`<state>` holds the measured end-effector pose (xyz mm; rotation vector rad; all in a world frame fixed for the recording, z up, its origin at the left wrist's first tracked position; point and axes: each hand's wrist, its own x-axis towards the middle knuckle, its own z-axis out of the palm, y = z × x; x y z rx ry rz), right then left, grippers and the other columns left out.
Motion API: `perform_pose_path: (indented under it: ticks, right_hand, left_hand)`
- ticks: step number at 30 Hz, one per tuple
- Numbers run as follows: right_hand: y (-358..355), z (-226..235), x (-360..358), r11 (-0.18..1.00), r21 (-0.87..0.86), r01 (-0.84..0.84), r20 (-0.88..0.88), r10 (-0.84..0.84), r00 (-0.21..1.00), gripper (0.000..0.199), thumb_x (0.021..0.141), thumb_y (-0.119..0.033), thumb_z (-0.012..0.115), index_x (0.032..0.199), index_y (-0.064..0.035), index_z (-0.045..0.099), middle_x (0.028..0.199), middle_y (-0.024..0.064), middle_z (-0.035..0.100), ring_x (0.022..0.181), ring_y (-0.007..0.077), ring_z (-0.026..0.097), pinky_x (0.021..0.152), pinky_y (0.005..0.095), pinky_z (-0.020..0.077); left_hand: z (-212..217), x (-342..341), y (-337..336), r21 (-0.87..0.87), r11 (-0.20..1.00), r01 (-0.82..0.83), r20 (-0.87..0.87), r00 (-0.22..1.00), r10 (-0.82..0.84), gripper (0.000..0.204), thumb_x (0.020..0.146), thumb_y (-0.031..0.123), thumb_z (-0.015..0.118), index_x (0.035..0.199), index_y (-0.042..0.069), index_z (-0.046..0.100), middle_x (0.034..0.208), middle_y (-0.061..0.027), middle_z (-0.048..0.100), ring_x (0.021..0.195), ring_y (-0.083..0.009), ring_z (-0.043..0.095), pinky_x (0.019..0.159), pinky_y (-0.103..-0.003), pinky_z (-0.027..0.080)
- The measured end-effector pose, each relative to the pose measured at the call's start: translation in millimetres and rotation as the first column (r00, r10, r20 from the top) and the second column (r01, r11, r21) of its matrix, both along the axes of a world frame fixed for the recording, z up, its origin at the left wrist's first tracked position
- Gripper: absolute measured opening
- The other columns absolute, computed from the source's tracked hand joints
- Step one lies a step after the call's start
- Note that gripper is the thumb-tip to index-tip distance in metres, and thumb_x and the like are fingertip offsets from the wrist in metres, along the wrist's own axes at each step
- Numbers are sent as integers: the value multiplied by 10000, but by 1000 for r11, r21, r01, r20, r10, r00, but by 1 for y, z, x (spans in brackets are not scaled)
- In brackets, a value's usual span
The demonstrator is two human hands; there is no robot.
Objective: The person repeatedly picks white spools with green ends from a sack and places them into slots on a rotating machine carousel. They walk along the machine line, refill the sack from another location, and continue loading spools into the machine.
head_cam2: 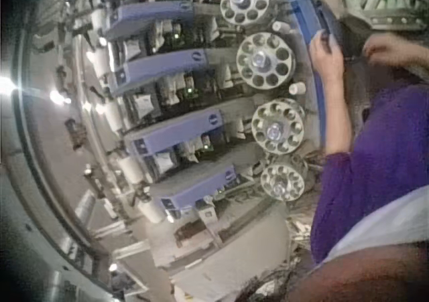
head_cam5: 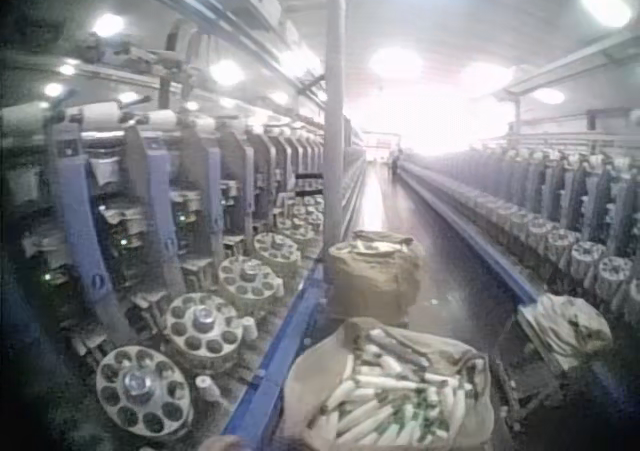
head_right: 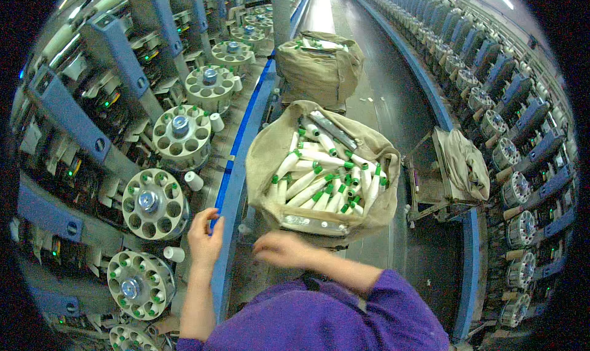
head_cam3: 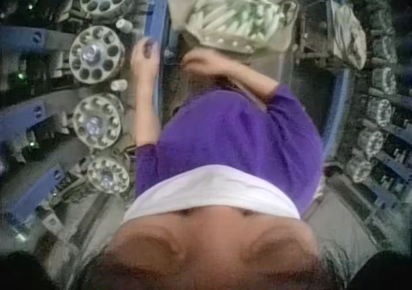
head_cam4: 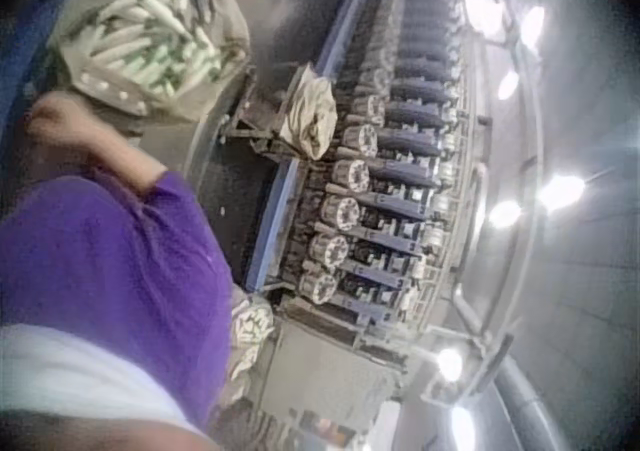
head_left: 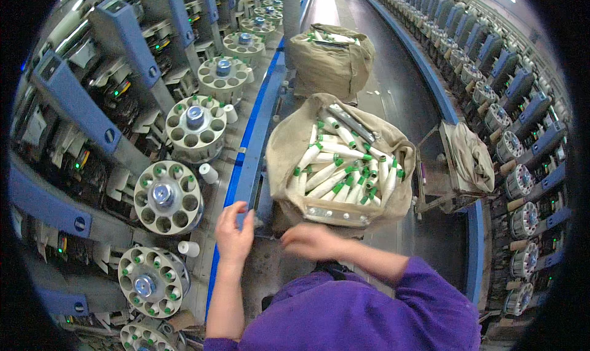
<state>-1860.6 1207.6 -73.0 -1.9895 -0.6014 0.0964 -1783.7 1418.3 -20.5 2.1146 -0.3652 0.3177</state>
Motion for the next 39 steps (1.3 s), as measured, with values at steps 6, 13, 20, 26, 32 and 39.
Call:
perform_pose_path:
  ticks: [6,13,20,26,32,39]
  right_hand:
    - [-232,17,2,474,-271,838,-21,-873,487,160,833,-146,605,945,-32,611,1065,115,588,1002,228,576,857,328,450]
    - [-295,-13,63,588,-30,808,106,-802,588,130,800,-124,614,885,-25,614,982,131,620,943,310,591,827,356,458]
    - [-301,-23,137,529,-436,728,449,-573,685,410,744,-183,648,1121,-75,530,1258,123,465,1085,349,462,935,453,345]
    - [-344,3,179,673,-503,542,290,-459,840,227,757,-209,619,911,-69,528,937,130,543,845,324,572,681,434,469]
    - [-428,61,233,481,-382,789,414,-674,611,191,834,-190,581,978,-70,543,986,131,564,872,327,584,745,420,477]
    - [-371,18,223,768,-510,388,-283,-576,767,465,735,-248,681,1120,-69,491,1116,158,580,1034,307,560,824,406,460]
  left_hand:
    - [-19,46,-158,89,958,273,110,953,-282,90,761,82,638,832,30,657,833,-111,649,772,-266,617,697,-337,486]
    - [-43,88,-266,299,859,415,31,896,-443,94,758,105,626,813,42,668,868,-94,660,826,-283,606,745,-355,483]
    - [-63,123,-325,568,616,545,-154,806,-571,258,723,178,661,949,67,607,954,-100,609,955,-288,566,835,-414,448]
    - [-73,124,-326,605,529,595,-114,723,-681,326,648,138,617,973,128,597,918,-132,549,870,-306,545,783,-439,446]
    - [-45,178,-294,35,921,387,-209,904,-372,259,711,95,568,967,88,610,948,-163,594,891,-249,596,779,-368,475]
    - [53,244,-205,-523,805,-279,-401,915,57,143,753,148,626,761,12,582,737,-87,597,545,-159,556,529,-286,471]
